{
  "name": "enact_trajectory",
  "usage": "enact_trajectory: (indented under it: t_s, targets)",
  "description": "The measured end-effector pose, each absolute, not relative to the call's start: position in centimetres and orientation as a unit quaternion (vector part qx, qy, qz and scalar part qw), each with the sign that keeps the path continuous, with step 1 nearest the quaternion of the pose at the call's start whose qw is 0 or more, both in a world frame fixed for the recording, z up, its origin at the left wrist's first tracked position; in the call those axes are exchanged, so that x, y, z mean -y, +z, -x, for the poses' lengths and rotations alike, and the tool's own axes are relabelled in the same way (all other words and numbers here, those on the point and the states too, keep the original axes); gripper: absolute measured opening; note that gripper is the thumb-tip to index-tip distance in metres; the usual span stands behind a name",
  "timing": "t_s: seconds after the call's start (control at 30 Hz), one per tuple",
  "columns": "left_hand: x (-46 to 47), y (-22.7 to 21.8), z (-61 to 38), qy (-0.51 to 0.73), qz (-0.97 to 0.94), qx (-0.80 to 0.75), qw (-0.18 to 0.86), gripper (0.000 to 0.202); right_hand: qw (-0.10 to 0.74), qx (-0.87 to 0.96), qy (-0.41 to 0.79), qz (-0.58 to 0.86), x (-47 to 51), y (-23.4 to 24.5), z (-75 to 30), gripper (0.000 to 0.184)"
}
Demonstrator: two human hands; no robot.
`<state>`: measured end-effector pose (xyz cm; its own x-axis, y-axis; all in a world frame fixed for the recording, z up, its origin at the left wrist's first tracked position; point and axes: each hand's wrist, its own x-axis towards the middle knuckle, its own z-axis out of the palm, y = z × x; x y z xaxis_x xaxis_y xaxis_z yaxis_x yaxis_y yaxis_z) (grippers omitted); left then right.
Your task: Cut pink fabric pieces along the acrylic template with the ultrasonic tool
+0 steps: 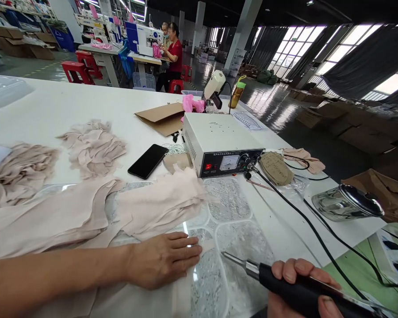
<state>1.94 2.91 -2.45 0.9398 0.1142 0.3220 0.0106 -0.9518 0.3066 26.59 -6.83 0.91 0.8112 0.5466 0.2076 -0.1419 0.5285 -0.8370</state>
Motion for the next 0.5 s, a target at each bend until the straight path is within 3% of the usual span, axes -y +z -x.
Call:
enact_trajectory:
  t_s: [0.5]
  targets:
    - [-3.0,-2.5,-2.0,0.174,-0.970,-0.031,0.166,0.034,0.830,0.285,0.209,0.432,5.1,0.3,-25.6,0.011]
